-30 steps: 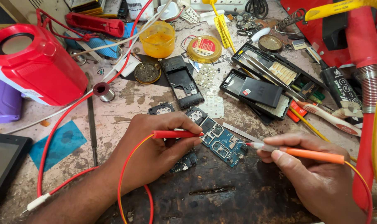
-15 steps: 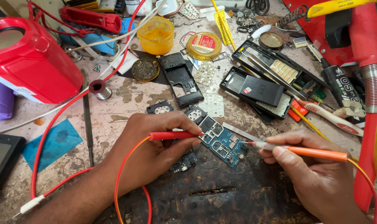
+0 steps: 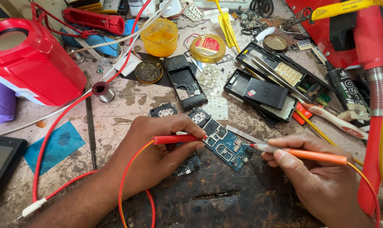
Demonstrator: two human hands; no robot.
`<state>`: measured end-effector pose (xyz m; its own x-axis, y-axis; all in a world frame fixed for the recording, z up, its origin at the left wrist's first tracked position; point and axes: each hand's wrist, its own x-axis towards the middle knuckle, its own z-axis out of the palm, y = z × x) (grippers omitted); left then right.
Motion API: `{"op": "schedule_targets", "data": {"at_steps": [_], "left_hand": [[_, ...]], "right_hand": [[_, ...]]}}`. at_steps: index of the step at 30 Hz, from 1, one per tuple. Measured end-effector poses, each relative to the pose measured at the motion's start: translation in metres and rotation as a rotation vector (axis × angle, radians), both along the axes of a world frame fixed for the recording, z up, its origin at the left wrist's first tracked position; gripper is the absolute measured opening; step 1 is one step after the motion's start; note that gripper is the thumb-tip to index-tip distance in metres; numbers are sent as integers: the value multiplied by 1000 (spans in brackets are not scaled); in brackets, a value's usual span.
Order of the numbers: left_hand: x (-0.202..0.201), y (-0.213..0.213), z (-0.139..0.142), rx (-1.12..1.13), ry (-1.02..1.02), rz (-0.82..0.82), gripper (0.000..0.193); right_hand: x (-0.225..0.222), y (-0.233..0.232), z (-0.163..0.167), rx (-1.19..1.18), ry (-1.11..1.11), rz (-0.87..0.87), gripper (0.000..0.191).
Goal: The person uses a multimeter with red and orange probes to test points on a small blue circuit board. They then spray the board with a liquid from a clear bottle and brush it with a toothbrush. The person continues testing the board with the multimeter probes.
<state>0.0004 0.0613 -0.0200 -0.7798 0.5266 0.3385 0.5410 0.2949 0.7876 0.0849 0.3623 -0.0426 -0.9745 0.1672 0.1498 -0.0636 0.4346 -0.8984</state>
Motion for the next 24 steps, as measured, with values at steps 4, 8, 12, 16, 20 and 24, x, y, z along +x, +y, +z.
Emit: {"op": "schedule_targets", "data": {"at_steps": [4, 8, 12, 16, 20, 24], "left_hand": [[0, 0, 0, 4, 13, -3, 15], [0, 0, 0, -1, 12, -4, 15], [0, 1, 1, -6, -4, -4, 16], [0, 1, 1, -4, -5, -6, 15], [1, 0, 1, -2, -1, -7, 16], [-1, 0, -1, 1, -4, -7, 15]], "right_hand": [[-1, -1, 3, 23, -4, -3, 23], [0, -2, 4, 26, -1, 2, 24], [0, -1, 4, 40, -25, -9, 25], [1, 0, 3, 32, -44, -22, 25], [1, 1, 2, 3, -23, 6, 25], [0, 0, 1, 23, -30, -4, 25]]}}
